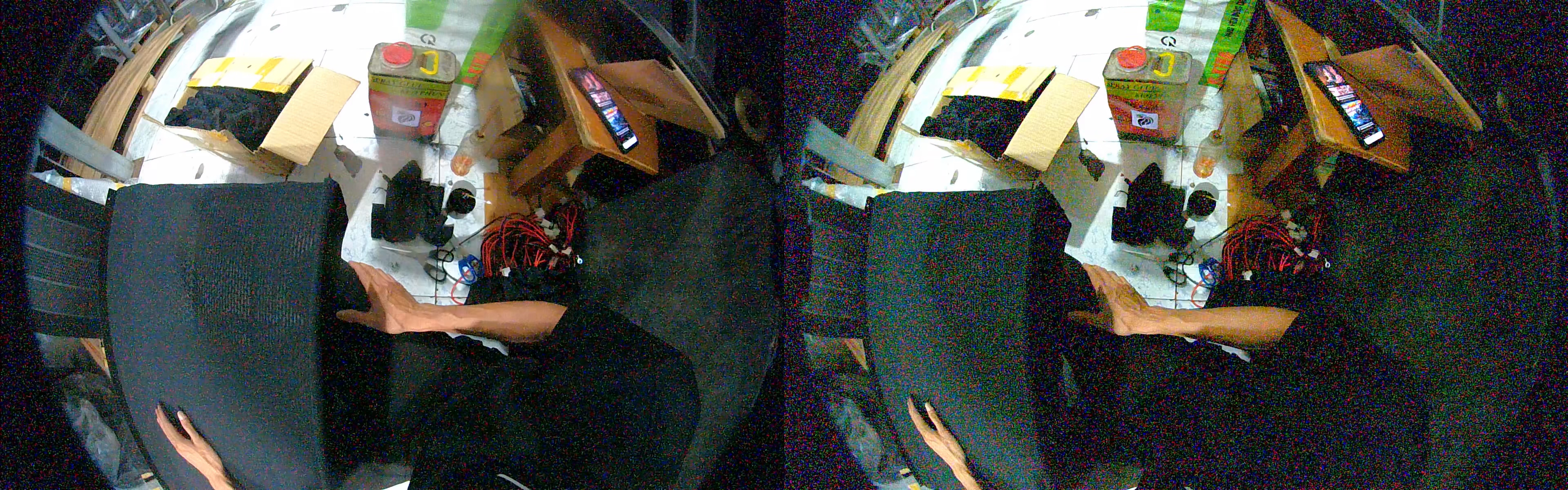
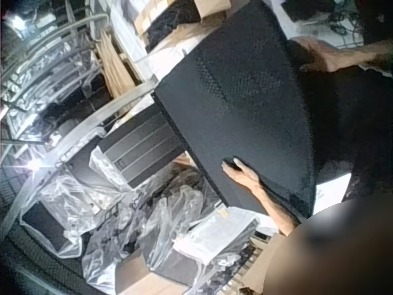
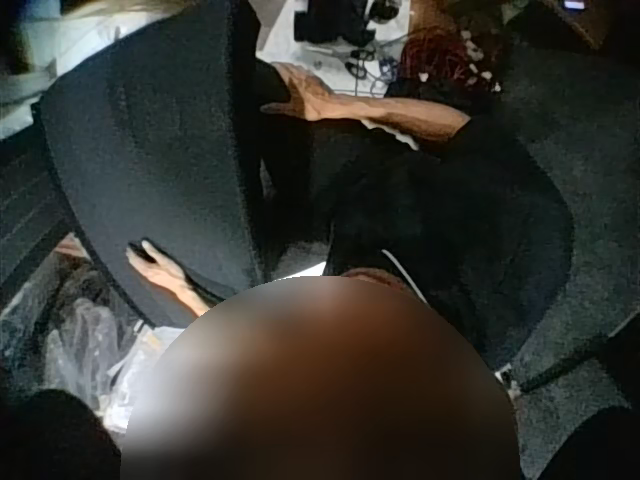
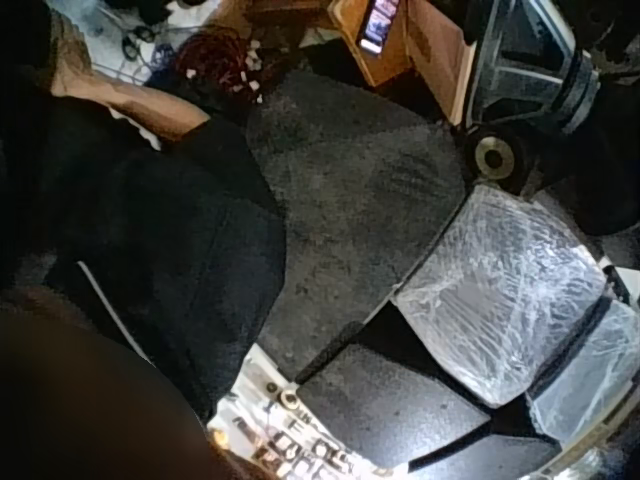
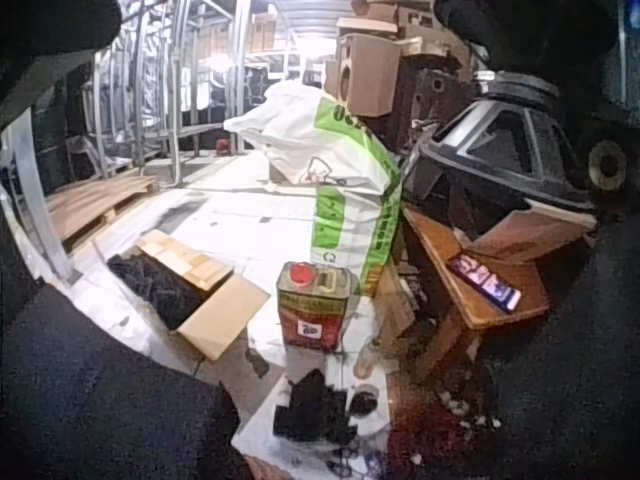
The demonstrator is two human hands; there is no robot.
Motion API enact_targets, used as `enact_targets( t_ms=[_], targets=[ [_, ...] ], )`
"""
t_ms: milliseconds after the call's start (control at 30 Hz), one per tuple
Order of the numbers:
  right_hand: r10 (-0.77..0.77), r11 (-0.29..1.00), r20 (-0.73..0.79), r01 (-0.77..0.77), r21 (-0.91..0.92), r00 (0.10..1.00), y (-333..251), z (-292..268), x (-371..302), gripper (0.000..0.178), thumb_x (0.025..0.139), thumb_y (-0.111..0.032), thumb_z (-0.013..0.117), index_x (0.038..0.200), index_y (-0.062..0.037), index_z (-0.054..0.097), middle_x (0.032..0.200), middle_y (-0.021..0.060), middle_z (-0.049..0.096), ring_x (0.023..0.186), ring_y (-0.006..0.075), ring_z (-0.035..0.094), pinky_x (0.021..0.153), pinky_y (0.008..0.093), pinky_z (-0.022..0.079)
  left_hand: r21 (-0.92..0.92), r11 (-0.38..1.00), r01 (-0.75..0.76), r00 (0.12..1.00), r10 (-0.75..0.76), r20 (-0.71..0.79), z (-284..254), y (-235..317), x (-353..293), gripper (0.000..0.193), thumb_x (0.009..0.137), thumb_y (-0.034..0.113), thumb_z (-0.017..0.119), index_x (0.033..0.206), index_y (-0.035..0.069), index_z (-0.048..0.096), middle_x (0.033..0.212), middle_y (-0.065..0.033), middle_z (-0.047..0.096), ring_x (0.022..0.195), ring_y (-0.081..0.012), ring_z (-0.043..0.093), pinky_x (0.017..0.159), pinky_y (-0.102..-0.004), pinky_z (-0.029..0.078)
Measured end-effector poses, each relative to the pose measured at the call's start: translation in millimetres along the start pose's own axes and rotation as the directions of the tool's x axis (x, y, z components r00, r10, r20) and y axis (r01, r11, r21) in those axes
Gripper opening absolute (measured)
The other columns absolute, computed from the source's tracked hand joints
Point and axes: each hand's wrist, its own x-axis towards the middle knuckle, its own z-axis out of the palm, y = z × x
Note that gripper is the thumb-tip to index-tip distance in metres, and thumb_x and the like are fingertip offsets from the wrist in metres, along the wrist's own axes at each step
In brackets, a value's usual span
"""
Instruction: The person uses a pair of scissors to cut a large piece of black textured fabric. They hold the fabric with one hand and cut along the edge with the other, trimming the material in a workshop setting.
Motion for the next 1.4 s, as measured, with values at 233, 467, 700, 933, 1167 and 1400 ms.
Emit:
enact_targets(
  t_ms=[233, 467, 700, 933, 1167, 1400],
  targets=[
    [0.016, 1.0, 0.018, -0.016, 0.002, 1.0, -3.3, -2.8, 0.2, 0.099, 0.083, -0.05, 0.074, 0.148, 0.006, 0.026, 0.145, 0.0297, 0.04, 0.133, 0.0433, 0.042, 0.112, 0.0469, 0.036, 0.029, 0.999, -0.013, 1.0, 0.013, -0.004, -0.9, -2.7, 0.3, 0.055, 0.105, 0.031, 0.046, 0.145, -0.005, 0.04, 0.152, -0.0236, 0.039, 0.143, -0.037, 0.034, 0.118, -0.0438, 0.025],
    [0.0, 1.0, 0.02, 0.0, 0.014, 1.0, -2.8, -5.0, 0.0, 0.098, 0.083, -0.049, 0.074, 0.148, 0.0054, 0.026, 0.146, 0.0296, 0.039, 0.133, 0.0435, 0.042, 0.113, 0.0468, 0.035, 0.031, 0.999, -0.014, 1.0, 0.014, 0.001, -0.1, -3.4, 0.6, 0.056, 0.105, 0.032, 0.045, 0.146, -0.005, 0.039, 0.152, -0.0233, 0.039, 0.143, -0.0371, 0.034, 0.118, -0.0438, 0.025],
    [-0.077, 0.997, -0.057, 0.077, 0.007, 0.995, -0.3, -1.7, -1.2, 0.093, 0.082, -0.044, 0.077, 0.147, 0.0042, 0.03, 0.141, 0.0287, 0.045, 0.128, 0.0435, 0.047, 0.109, 0.0468, 0.039, 0.06, 0.998, 0.009, 1.0, -0.01, 0.013, -2.9, -0.7, -1.1, 0.057, 0.104, 0.033, 0.047, 0.146, -0.005, 0.04, 0.153, -0.0228, 0.038, 0.143, -0.0359, 0.034, 0.119, -0.0433, 0.024],
    [-0.224, 0.965, -0.136, 0.239, 0.111, 0.965, 8.3, -3.9, -4.0, 0.068, 0.093, -0.034, 0.068, 0.142, 0.0034, 0.039, 0.136, 0.0279, 0.051, 0.125, 0.0423, 0.051, 0.105, 0.046, 0.043, 0.008, 1.0, -0.016, 1.0, 0.016, 0.014, -1.0, -6.2, 1.7, 0.058, 0.104, 0.035, 0.046, 0.145, -0.006, 0.041, 0.154, -0.0225, 0.037, 0.144, -0.0354, 0.034, 0.118, -0.0439, 0.025],
    [0.146, 0.958, -0.257, -0.201, -0.203, 0.955, 73.7, -17.8, -39.8, 0.029, 0.095, -0.02, 0.052, 0.101, 0.0044, 0.065, 0.103, 0.025, 0.066, 0.098, 0.0389, 0.063, 0.087, 0.0497, 0.05, 0.003, 1.0, -0.02, 1.0, 0.02, 0.022, -0.3, -1.9, 4.1, 0.059, 0.104, 0.037, 0.047, 0.145, -0.005, 0.042, 0.154, -0.0224, 0.037, 0.143, -0.0352, 0.034, 0.118, -0.0437, 0.025],
    [0.235, 0.66, -0.183, -0.295, -0.691, 0.955, 141.6, -39.3, -39.6, 0.034, 0.08, -0.017, 0.062, 0.105, 0.0059, 0.061, 0.112, 0.0247, 0.061, 0.111, 0.0387, 0.056, 0.094, 0.0495, 0.046, 0.028, 1.0, -0.001, 1.0, 0.001, -0.001, 4.8, -9.1, 0.4, 0.058, 0.104, 0.037, 0.046, 0.145, -0.004, 0.042, 0.154, -0.0221, 0.037, 0.144, -0.0345, 0.034, 0.119, -0.0437, 0.024]
  ],
)
